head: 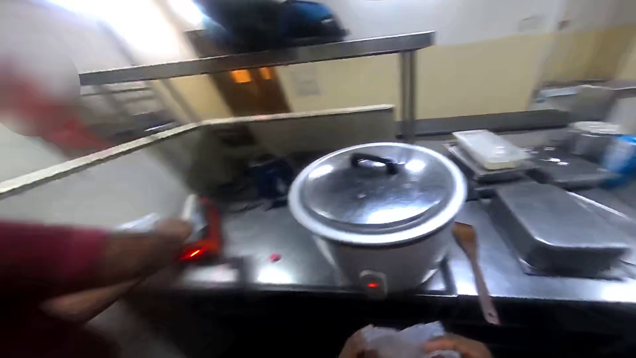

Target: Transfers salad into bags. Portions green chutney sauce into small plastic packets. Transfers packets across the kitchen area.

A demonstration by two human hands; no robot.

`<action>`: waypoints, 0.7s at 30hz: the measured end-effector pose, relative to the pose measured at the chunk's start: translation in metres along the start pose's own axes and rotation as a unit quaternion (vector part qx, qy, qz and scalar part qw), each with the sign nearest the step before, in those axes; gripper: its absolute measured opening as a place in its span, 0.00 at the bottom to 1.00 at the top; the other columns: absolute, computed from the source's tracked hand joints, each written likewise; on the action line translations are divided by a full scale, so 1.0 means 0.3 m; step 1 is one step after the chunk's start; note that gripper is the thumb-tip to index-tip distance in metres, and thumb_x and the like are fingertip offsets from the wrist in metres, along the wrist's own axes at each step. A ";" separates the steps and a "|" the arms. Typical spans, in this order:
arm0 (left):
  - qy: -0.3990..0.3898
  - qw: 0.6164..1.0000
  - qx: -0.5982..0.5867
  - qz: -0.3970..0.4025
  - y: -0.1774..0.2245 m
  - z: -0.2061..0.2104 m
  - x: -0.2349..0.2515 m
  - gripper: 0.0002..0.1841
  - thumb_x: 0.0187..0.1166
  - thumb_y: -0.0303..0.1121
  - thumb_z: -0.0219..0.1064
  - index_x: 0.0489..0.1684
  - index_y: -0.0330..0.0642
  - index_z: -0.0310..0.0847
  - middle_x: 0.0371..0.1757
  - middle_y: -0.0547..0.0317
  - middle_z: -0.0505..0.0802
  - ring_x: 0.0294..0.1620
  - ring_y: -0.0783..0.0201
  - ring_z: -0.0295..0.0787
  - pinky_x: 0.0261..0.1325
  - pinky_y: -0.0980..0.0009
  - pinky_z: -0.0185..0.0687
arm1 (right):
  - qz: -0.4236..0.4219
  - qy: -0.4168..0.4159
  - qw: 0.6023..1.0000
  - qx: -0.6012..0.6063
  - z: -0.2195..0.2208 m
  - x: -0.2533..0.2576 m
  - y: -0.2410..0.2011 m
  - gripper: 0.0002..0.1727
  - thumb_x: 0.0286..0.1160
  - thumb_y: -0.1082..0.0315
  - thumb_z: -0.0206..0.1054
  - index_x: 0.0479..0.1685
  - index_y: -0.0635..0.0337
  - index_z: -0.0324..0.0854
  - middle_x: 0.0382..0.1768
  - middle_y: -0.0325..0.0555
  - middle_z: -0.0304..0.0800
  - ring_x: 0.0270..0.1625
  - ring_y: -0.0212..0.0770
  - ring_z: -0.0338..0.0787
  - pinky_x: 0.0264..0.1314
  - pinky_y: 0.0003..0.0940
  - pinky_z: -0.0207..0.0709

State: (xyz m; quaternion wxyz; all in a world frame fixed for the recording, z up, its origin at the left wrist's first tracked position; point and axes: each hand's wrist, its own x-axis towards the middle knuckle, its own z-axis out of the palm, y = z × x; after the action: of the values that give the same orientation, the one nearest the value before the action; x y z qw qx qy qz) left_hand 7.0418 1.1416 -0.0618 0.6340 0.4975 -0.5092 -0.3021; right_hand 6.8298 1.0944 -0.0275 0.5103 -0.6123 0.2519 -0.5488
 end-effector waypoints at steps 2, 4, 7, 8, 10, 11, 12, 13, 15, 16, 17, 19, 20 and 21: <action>0.041 0.998 -0.036 0.040 0.008 -0.002 -0.010 0.08 0.82 0.41 0.69 0.43 0.49 0.91 0.57 0.76 0.93 0.62 0.82 0.86 0.68 0.77 0.83 | 0.025 -0.002 0.999 0.038 0.016 0.018 0.001 0.18 0.77 0.77 0.67 0.48 0.40 0.95 0.49 0.20 0.97 0.52 0.18 0.92 0.60 0.21 0.85; 0.045 0.996 -0.067 0.041 0.009 -0.017 -0.016 0.14 0.76 0.44 0.74 0.56 0.55 0.87 0.60 0.81 0.92 0.63 0.82 0.86 0.68 0.76 0.84 | 0.048 -0.007 0.996 0.077 0.030 0.037 -0.002 0.18 0.78 0.75 0.67 0.48 0.36 0.96 0.48 0.19 0.97 0.50 0.18 0.92 0.57 0.19 0.85; 0.048 0.997 -0.065 0.012 0.003 -0.036 -0.034 0.23 0.71 0.34 0.78 0.61 0.33 0.80 0.63 0.64 0.90 0.64 0.76 0.86 0.69 0.71 0.84 | 0.054 -0.034 0.992 0.112 0.039 0.057 -0.009 0.16 0.78 0.72 0.68 0.49 0.37 0.96 0.47 0.22 0.98 0.49 0.18 0.92 0.57 0.19 0.85; 0.061 0.996 -0.058 0.007 -0.001 -0.037 -0.039 0.21 0.71 0.32 0.78 0.58 0.31 0.80 0.61 0.63 0.90 0.59 0.77 0.88 0.65 0.73 0.86 | 0.053 -0.041 0.991 0.116 0.041 0.061 -0.010 0.15 0.78 0.72 0.68 0.49 0.37 0.96 0.47 0.22 0.98 0.49 0.18 0.93 0.57 0.18 0.85; 0.078 0.996 -0.049 0.014 -0.012 -0.041 -0.048 0.14 0.72 0.30 0.77 0.50 0.32 0.85 0.56 0.63 0.91 0.55 0.79 0.89 0.59 0.76 0.88 | 0.052 -0.046 0.990 0.121 0.045 0.064 -0.007 0.14 0.79 0.70 0.68 0.49 0.37 0.96 0.47 0.21 0.98 0.49 0.18 0.93 0.57 0.18 0.85; 0.080 0.996 -0.043 0.019 -0.014 -0.045 -0.050 0.09 0.72 0.28 0.75 0.45 0.33 0.87 0.54 0.63 0.91 0.55 0.79 0.88 0.60 0.77 0.87 | 0.054 -0.042 0.990 0.126 0.046 0.064 -0.004 0.14 0.79 0.70 0.68 0.49 0.37 0.96 0.46 0.22 0.98 0.49 0.18 0.93 0.57 0.18 0.85; 0.083 0.996 -0.035 0.022 -0.014 -0.046 -0.051 0.05 0.72 0.25 0.74 0.41 0.34 0.87 0.52 0.62 0.92 0.56 0.79 0.88 0.61 0.78 0.86 | 0.057 -0.039 0.989 0.131 0.047 0.063 -0.001 0.14 0.79 0.71 0.68 0.49 0.37 0.96 0.46 0.22 0.98 0.48 0.18 0.93 0.56 0.18 0.85; 0.083 0.996 -0.029 0.027 -0.015 -0.045 -0.051 0.03 0.72 0.22 0.72 0.38 0.33 0.87 0.50 0.62 0.92 0.56 0.78 0.88 0.61 0.78 0.86 | 0.059 -0.037 0.988 0.135 0.046 0.062 0.001 0.14 0.79 0.70 0.68 0.49 0.37 0.96 0.46 0.22 0.98 0.48 0.18 0.93 0.55 0.18 0.85; 0.075 0.996 -0.019 0.035 -0.019 -0.042 -0.055 0.03 0.74 0.21 0.70 0.39 0.30 0.86 0.50 0.59 0.91 0.57 0.77 0.87 0.64 0.78 0.84 | 0.066 -0.033 0.987 0.142 0.045 0.058 -0.001 0.14 0.79 0.71 0.68 0.48 0.38 0.96 0.45 0.22 0.98 0.47 0.18 0.93 0.54 0.18 0.86; 0.069 0.997 -0.020 0.036 -0.020 -0.040 -0.058 0.04 0.75 0.22 0.69 0.40 0.30 0.84 0.51 0.58 0.90 0.58 0.77 0.86 0.64 0.78 0.83 | 0.069 -0.029 0.987 0.145 0.045 0.056 -0.002 0.14 0.78 0.71 0.68 0.47 0.38 0.96 0.44 0.23 0.98 0.46 0.18 0.93 0.54 0.18 0.86; 0.062 0.997 -0.025 0.034 -0.021 -0.039 -0.060 0.07 0.76 0.25 0.70 0.43 0.30 0.82 0.52 0.59 0.89 0.58 0.78 0.85 0.63 0.78 0.83 | 0.071 -0.026 0.986 0.149 0.045 0.055 -0.003 0.14 0.78 0.71 0.68 0.47 0.38 0.96 0.44 0.23 0.98 0.46 0.19 0.93 0.53 0.18 0.86; 0.062 0.997 -0.025 0.034 -0.027 -0.038 -0.066 0.11 0.74 0.27 0.74 0.48 0.30 0.81 0.53 0.60 0.89 0.55 0.79 0.86 0.60 0.78 0.85 | 0.072 -0.023 0.985 0.153 0.041 0.053 -0.003 0.14 0.79 0.70 0.68 0.47 0.38 0.96 0.44 0.23 0.98 0.46 0.19 0.93 0.53 0.18 0.86; 0.070 0.997 -0.015 0.043 -0.034 -0.039 -0.067 0.09 0.72 0.24 0.74 0.45 0.29 0.84 0.50 0.59 0.91 0.54 0.79 0.87 0.59 0.79 0.86 | 0.070 -0.024 0.986 0.150 0.038 0.052 0.000 0.14 0.79 0.70 0.68 0.47 0.37 0.96 0.44 0.22 0.98 0.46 0.19 0.93 0.54 0.18 0.86; 0.074 0.996 0.002 0.057 -0.042 -0.042 -0.069 0.06 0.72 0.22 0.73 0.42 0.29 0.87 0.48 0.58 0.92 0.54 0.79 0.88 0.59 0.79 0.85 | 0.071 -0.028 0.987 0.145 0.036 0.052 0.003 0.14 0.80 0.71 0.67 0.47 0.37 0.95 0.45 0.21 0.97 0.47 0.18 0.92 0.54 0.18 0.86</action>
State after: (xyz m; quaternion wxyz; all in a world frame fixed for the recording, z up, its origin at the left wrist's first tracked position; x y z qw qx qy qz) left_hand 7.0491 1.1600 -0.0806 0.6849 0.4900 -0.4892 -0.2270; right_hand 6.8441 1.0844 -0.0206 0.6380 -0.5273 0.1981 -0.5250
